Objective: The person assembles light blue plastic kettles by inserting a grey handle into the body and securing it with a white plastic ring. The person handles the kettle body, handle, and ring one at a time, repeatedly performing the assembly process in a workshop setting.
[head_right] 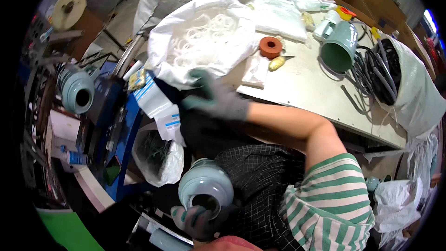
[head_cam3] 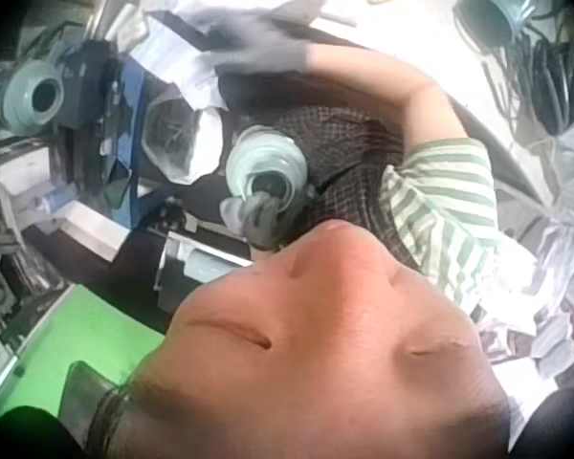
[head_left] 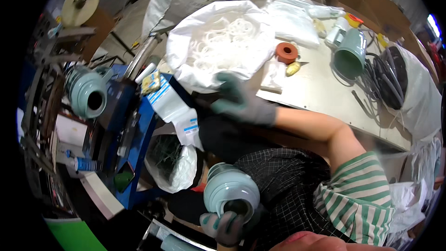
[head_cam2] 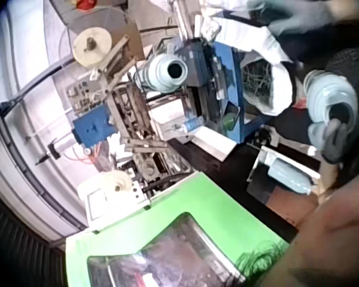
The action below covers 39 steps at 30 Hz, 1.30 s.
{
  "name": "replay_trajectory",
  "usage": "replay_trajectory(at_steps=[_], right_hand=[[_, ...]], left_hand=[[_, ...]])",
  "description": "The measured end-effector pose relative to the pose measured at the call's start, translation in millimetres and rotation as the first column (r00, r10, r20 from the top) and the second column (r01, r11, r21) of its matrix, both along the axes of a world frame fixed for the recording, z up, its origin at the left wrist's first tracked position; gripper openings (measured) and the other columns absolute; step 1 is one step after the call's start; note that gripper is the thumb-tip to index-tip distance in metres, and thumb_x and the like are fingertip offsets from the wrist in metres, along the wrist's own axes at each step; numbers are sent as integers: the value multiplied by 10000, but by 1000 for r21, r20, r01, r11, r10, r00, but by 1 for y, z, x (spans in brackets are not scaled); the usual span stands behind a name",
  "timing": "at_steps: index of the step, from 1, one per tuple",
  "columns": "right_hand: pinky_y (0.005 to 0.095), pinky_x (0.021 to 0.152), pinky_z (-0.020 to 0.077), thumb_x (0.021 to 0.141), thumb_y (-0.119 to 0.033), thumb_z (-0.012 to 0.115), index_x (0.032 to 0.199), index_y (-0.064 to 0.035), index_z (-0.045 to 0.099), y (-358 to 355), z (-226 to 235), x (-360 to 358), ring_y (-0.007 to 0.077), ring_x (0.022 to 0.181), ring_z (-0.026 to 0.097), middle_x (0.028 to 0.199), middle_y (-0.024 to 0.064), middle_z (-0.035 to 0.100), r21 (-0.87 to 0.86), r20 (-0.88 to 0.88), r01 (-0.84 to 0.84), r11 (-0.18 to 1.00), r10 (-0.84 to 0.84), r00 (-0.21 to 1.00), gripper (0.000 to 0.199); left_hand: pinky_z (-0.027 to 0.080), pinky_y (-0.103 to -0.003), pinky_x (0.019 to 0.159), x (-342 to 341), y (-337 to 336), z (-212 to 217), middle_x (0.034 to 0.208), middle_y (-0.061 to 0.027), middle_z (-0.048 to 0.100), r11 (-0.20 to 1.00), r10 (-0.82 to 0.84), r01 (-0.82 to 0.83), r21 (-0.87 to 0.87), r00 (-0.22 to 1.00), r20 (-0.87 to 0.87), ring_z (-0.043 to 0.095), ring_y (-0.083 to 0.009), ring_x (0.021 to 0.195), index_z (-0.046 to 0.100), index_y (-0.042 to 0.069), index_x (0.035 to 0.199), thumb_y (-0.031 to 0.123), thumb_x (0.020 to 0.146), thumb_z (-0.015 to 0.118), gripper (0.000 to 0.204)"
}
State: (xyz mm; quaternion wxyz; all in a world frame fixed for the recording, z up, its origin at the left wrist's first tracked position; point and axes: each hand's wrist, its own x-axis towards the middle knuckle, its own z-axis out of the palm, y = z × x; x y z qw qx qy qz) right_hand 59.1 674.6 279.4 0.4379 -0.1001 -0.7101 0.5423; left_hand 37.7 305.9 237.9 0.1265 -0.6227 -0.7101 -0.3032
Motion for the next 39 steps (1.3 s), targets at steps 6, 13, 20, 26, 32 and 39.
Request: replay_trajectory(at_steps=[6, 13, 20, 26, 32, 39], right_hand=[[515, 980, 508, 832, -510, 826, 1319, -5, 558, 190, -101, 325, 418, 1123, 616, 1224, 259, 604, 468, 173, 862, 195, -977, 127, 752], [536, 963, 529, 883, -331, 656, 1346, -97, 600, 274, -87, 467, 453, 1130, 680, 1203, 270, 710, 660, 545, 746, 84, -737, -400, 522], [506, 917, 545, 917, -217, 614, 1301, -98, 654, 342, -87, 408, 445, 1077, 698, 1144, 247, 728, 378, 140, 909, 177, -981, 132, 404], [466, 1028, 521, 885, -332, 723, 1447, -79, 560, 396, -72, 285, 393, 1158, 677, 1260, 218, 705, 356, 394, 868, 345, -898, 196, 637], [490, 1079, 461, 892, -341, 773, 1425, -75, 546, 262, -125, 306, 429, 1274, 561, 1385, 230, 585, 680, 232, 654, 332, -943, 238, 637], [595, 1175, 300, 859, -376, 721, 1151, -127, 718, 206, -140, 411, 359, 1371, 480, 1380, 131, 617, 897, 427, 276, 345, -839, -337, 384]], left_hand=[[361, -448, 641, -11, 40, 21, 793, -7, 603, 991, -39, 52, 121, 994, -102, 523, -285, 687, 631, 173, 882, 371, 685, 879, 374], [387, -456, 628, -15, 74, 35, 817, -16, 682, 978, -179, 193, 84, 973, -149, 545, -261, 672, 709, 191, 897, 350, 800, 767, 195], [412, -473, 644, 4, 87, 38, 819, -30, 685, 993, -60, 81, 81, 972, -228, 558, -275, 671, 718, 215, 846, 325, 898, 685, 126], [418, -482, 654, 9, 106, 45, 824, -34, 685, 994, -71, 88, 71, 974, -217, 573, -279, 685, 713, 213, 841, 326, 912, 677, 138], [424, -492, 664, 12, 99, 44, 829, -39, 684, 999, -1, 13, 52, 977, -215, 588, -282, 699, 708, 211, 836, 327, 926, 669, 152], [431, -502, 675, 16, 88, 43, 835, -45, 684, 998, 36, -28, 51, 984, -173, 606, -287, 715, 702, 210, 830, 328, 943, 659, 169]])
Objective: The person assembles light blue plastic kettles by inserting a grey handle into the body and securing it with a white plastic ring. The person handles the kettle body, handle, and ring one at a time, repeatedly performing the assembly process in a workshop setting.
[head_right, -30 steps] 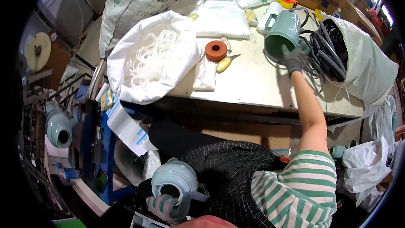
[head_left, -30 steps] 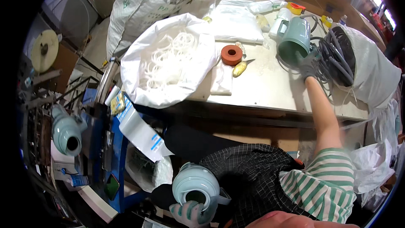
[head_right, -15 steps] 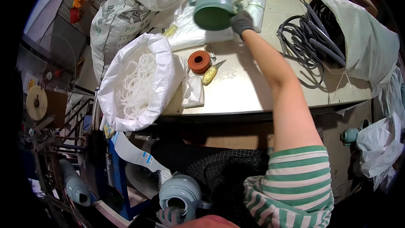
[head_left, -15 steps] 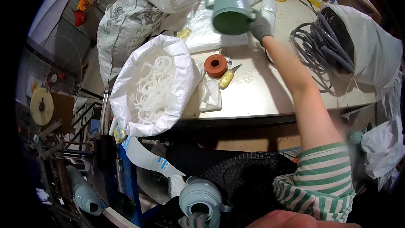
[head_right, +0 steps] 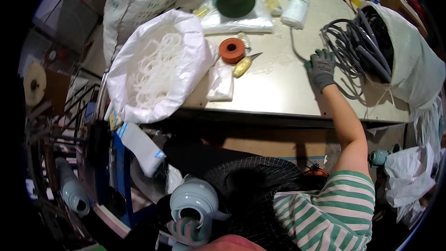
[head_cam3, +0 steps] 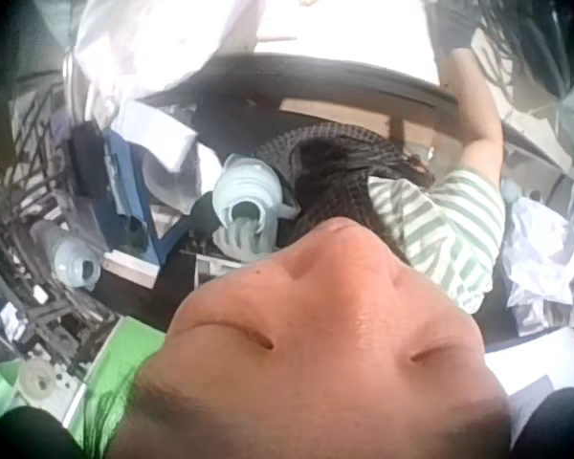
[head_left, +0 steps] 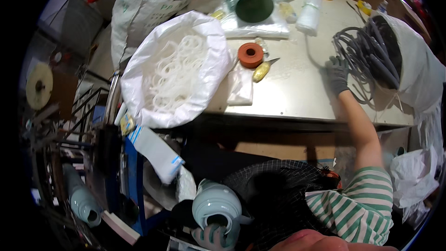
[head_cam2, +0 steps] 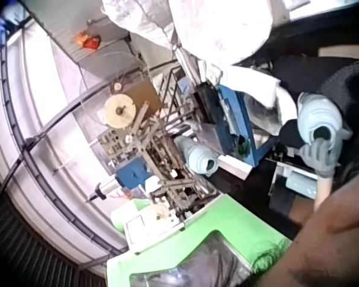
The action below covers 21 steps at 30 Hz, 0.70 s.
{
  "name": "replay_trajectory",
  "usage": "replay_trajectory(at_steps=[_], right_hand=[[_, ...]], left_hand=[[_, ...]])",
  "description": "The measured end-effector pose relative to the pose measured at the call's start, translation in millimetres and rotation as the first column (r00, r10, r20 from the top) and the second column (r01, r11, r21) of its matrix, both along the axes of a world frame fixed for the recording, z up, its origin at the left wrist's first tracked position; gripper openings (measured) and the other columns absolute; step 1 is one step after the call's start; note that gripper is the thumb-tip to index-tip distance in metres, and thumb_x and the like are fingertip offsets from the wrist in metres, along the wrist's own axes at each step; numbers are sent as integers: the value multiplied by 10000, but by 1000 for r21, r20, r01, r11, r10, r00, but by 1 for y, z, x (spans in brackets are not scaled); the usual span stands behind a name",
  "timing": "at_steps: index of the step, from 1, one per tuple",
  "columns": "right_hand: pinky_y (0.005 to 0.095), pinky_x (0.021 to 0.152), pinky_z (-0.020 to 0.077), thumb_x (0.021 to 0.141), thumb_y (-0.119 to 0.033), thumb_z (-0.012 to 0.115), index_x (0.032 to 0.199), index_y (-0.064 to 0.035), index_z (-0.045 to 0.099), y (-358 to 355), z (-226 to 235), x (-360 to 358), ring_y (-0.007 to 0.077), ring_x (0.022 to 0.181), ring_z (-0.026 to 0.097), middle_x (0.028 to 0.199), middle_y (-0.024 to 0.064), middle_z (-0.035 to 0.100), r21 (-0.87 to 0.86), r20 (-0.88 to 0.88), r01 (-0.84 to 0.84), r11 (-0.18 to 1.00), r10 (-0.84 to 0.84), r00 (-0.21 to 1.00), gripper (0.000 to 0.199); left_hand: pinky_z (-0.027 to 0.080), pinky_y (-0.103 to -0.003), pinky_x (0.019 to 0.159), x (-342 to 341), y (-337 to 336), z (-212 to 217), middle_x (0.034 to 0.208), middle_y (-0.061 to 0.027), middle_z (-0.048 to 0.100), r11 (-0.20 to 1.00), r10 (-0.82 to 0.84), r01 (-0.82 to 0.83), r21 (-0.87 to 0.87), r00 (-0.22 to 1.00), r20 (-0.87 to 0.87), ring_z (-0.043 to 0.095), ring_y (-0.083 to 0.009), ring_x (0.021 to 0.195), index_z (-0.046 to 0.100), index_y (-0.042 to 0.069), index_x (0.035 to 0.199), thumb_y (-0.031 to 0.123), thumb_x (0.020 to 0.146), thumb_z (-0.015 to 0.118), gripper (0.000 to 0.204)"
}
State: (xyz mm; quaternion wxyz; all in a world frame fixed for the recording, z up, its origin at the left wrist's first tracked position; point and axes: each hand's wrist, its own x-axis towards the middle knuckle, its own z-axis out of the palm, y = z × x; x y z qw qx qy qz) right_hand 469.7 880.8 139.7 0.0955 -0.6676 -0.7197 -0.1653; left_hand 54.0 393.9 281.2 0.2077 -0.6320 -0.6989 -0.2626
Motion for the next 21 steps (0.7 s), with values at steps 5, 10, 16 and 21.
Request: replay_trajectory(at_steps=[5, 10, 16, 21], right_hand=[[486, 821, 521, 908, -80, 699, 1058, -56, 662, -15, 49, -56, 410, 934, 658, 1031, 170, 672, 430, -310, -356, 830, 506, 805, 155], [423, 758, 547, 928, 5, 682, 1072, -24, 615, -87, 125, -204, 317, 863, 648, 1013, 160, 654, 587, -560, -545, 598, 787, 259, 161], [361, 622, 516, 753, -425, 905, 998, -134, 664, -216, 175, -352, 226, 789, 700, 873, 47, 702, 557, -404, -752, -354, 676, -617, 450], [423, 747, 536, 665, -548, 930, 1177, -61, 718, -261, 187, -401, 296, 876, 705, 1089, 126, 713, 545, -667, -739, -397, 329, -669, 739]], left_hand=[[437, -495, 701, 1, -40, -20, 870, -97, 662, 992, 60, -58, -109, 998, 21, 592, -335, 762, 726, 157, 950, 426, 879, 767, 281], [525, -455, 953, -14, -77, -24, 1239, -164, 634, 969, 89, -239, 58, 560, 824, 625, -315, 1125, 570, 49, 1310, 386, 897, 775, 571], [438, -503, 1135, -80, -11, 36, 1458, -227, 569, 981, 162, -177, 79, 973, 166, 565, -378, 1348, 461, 71, 1510, 509, 738, 929, 1003], [435, -364, 599, -89, -56, -4, 742, -19, 586, 909, 328, -385, 158, 896, 299, 571, -213, 650, 615, 108, 809, 344, 861, 810, 310]])
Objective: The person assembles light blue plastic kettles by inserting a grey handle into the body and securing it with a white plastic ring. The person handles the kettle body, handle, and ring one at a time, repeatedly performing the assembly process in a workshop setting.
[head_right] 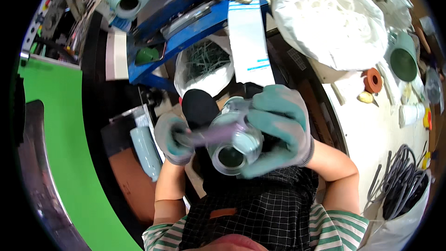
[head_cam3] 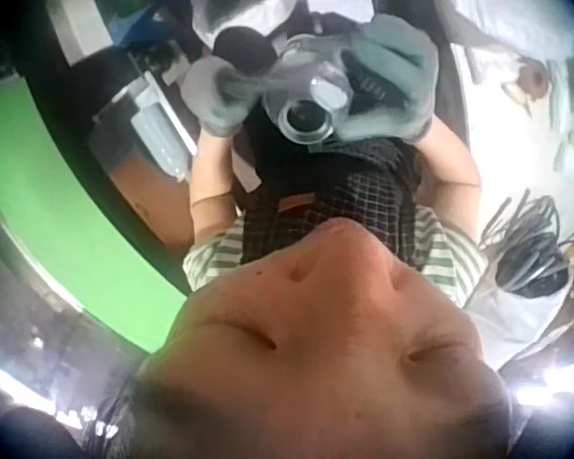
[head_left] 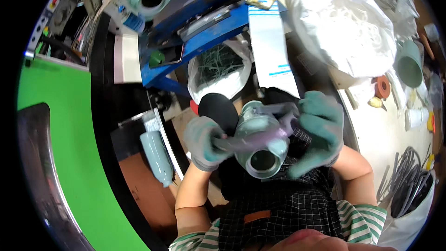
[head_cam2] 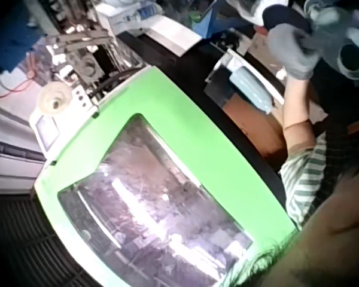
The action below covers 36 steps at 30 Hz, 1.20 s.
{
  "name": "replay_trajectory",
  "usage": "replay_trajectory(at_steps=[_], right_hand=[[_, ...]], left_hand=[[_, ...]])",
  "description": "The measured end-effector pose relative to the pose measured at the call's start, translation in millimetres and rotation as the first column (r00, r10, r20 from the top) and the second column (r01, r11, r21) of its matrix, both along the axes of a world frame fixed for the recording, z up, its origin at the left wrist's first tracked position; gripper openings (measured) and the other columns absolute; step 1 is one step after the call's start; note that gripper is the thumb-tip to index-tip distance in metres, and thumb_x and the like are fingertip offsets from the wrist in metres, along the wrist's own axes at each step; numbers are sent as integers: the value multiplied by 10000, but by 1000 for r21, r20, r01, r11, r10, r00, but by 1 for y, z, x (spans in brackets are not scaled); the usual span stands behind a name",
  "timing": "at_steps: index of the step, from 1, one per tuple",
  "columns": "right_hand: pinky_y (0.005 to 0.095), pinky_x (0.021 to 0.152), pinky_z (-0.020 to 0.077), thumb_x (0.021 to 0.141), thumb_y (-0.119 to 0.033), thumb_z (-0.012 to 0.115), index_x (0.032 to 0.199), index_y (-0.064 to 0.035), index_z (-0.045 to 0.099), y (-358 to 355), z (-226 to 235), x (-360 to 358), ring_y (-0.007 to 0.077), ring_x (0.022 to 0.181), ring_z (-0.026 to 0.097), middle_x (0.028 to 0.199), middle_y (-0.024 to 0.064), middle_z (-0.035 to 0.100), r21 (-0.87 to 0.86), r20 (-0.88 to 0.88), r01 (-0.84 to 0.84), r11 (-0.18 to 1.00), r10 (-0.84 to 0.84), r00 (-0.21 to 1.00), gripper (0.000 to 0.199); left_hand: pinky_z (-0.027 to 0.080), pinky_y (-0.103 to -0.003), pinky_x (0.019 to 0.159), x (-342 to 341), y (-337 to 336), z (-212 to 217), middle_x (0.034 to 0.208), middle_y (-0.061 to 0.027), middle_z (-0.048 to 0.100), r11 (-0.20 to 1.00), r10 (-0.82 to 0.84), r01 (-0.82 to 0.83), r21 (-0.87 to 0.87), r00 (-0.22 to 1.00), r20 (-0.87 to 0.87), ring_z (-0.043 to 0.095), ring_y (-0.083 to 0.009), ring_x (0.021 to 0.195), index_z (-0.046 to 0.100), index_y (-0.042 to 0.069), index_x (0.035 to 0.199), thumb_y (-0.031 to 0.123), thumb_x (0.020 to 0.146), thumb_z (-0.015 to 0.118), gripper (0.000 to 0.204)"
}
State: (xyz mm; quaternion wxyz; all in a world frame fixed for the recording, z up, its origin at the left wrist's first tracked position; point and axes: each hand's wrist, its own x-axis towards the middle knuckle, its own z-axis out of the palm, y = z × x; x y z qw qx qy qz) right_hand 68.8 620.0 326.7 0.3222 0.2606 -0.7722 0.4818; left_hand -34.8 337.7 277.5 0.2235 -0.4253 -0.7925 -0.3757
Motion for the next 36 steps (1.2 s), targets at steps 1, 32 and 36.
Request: replay_trajectory(at_steps=[1, 32, 36], right_hand=[[455, 806, 548, 649, -595, 929, 1264, -52, 693, -2, -4, 3, 330, 962, 710, 1185, 163, 696, 41, 54, -57, 998, 55, 997, 853], [446, 1021, 557, 786, -191, 866, 1080, -51, 704, -3, -65, 63, 318, 1179, 664, 1170, 138, 709, -409, 638, -1, 913, 287, 715, 364], [603, 992, 554, 759, -185, 892, 950, -101, 664, -2, -64, 42, 376, 1101, 696, 1073, 139, 710, -289, 293, -260, 921, 344, 892, 309]], left_hand=[[402, -333, 574, 1, -6, -19, 722, -6, 547, 983, 122, -135, 126, 987, 107, 525, -178, 619, 554, 113, 755, 309, 923, 747, 323], [494, -454, 718, 73, 66, 31, 766, -28, 605, 597, -743, 735, 322, 658, -125, 617, -246, 741, 543, 139, 632, 321, 678, 752, 281], [517, -431, 722, 91, 76, 17, 747, -8, 567, 609, -669, 783, 127, 593, -449, 618, -222, 748, 538, 143, 650, 298, 701, 706, 233]])
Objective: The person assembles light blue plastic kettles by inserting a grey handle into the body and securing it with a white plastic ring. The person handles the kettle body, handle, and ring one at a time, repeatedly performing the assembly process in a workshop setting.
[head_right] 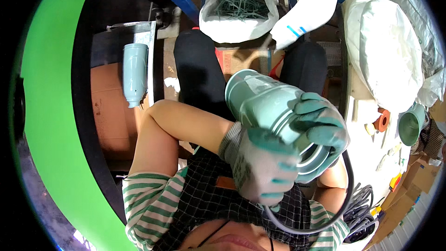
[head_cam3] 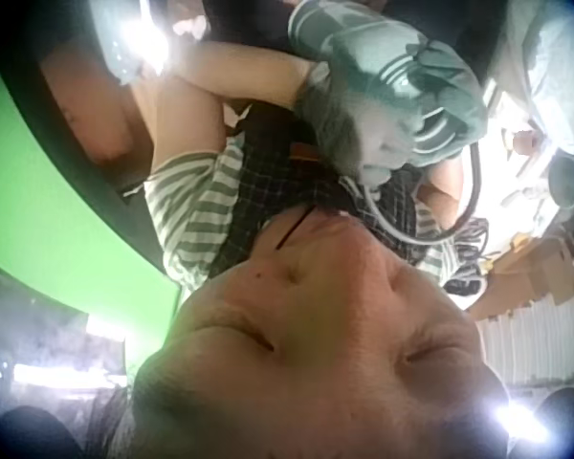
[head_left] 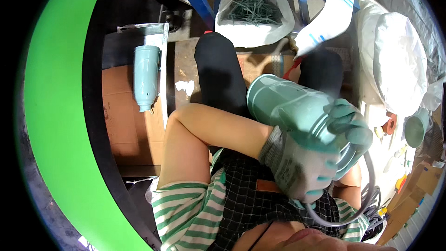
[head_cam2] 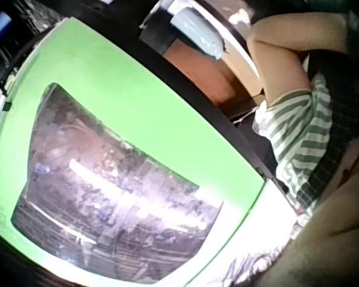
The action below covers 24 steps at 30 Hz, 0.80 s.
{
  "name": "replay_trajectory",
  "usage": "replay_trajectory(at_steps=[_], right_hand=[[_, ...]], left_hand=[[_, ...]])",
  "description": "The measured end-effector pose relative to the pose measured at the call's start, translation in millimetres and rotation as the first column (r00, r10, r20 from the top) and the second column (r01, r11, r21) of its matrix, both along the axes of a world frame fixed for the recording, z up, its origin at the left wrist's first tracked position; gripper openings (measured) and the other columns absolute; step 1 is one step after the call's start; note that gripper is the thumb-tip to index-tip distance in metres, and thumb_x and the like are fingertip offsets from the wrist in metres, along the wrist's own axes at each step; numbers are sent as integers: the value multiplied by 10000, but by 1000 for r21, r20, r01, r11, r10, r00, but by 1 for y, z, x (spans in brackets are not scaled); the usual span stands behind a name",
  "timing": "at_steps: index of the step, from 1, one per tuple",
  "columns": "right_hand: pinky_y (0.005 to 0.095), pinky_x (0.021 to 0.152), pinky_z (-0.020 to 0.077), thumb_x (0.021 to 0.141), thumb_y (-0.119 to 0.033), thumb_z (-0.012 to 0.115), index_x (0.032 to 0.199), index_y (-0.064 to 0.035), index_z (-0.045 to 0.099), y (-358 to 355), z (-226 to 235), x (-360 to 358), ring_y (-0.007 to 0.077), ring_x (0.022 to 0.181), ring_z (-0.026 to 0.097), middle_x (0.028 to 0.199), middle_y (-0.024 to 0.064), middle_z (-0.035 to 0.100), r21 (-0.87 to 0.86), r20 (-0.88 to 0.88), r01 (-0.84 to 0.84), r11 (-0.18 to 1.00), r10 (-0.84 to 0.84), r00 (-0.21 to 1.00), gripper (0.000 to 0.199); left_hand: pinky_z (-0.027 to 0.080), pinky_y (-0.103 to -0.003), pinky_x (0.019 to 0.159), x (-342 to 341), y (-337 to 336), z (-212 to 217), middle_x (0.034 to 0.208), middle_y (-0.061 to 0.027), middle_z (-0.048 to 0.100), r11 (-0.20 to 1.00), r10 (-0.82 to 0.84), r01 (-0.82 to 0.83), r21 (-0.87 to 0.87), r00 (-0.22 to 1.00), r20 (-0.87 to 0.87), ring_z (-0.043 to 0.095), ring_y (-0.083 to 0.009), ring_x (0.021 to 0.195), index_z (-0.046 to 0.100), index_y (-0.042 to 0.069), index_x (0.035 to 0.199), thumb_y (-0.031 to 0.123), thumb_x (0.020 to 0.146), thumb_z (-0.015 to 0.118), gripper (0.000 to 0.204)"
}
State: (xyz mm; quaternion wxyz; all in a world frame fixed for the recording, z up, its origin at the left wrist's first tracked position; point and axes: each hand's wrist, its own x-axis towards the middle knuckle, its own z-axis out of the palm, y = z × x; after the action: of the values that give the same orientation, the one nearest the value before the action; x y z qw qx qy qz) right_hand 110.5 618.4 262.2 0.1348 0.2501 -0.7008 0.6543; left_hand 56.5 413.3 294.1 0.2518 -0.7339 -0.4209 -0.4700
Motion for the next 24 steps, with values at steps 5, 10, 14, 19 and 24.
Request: replay_trajectory(at_steps=[5, 10, 14, 19, 24], right_hand=[[503, 1013, 563, 788, -139, 883, 1200, -36, 643, -22, 20, -1, 329, 1166, 677, 1243, 179, 681, -29, 381, 219, 975, -192, 904, 488], [463, 1030, 563, 618, -226, 1009, 1338, 2, 612, -42, 23, -14, 340, 1212, 662, 1293, 207, 661, -117, 532, 169, 979, -82, 843, 853], [455, 1035, 561, 589, -334, 1028, 1306, -14, 634, -43, 25, -17, 356, 1194, 672, 1235, 153, 676, 83, 335, 35, 996, -61, 940, 878], [240, 849, 483, 1100, -181, 471, 1402, -44, 542, -50, 38, -30, 92, 866, 517, 1089, 32, 625, -153, 177, 860, 486, -843, 508, 339], [233, 706, 488, 994, -55, 601, 1596, -35, 352, -49, 13, -54, 91, 795, 539, 949, 27, 557, -488, 628, 430, 759, -37, 778, 652]], left_hand=[[540, -354, 728, -31, -3, -27, 815, -14, 606, 977, 214, -178, -118, 785, 581, 641, -183, 780, 604, 101, 891, 278, 852, 677, 195], [510, -259, 671, -70, -34, -47, 846, -3, 620, 979, -96, 121, 166, -445, 890, 608, -125, 732, 687, 32, 1167, 230, 1032, 640, 244], [481, -263, 649, -77, -50, -71, 875, 5, 611, 970, -115, 163, 181, -346, 931, 569, -109, 705, 672, 18, 1201, 230, 1017, 638, 283], [475, -257, 648, -49, -54, -33, 840, 5, 572, 991, -115, -121, 59, -533, 838, 562, -97, 710, 611, 60, 1213, 362, 1062, 608, 338], [504, -311, 752, -53, -64, -47, 815, -67, 623, 959, 245, -128, -252, -69, 967, 627, -226, 772, 627, 76, 955, 300, 1134, 440, 343]])
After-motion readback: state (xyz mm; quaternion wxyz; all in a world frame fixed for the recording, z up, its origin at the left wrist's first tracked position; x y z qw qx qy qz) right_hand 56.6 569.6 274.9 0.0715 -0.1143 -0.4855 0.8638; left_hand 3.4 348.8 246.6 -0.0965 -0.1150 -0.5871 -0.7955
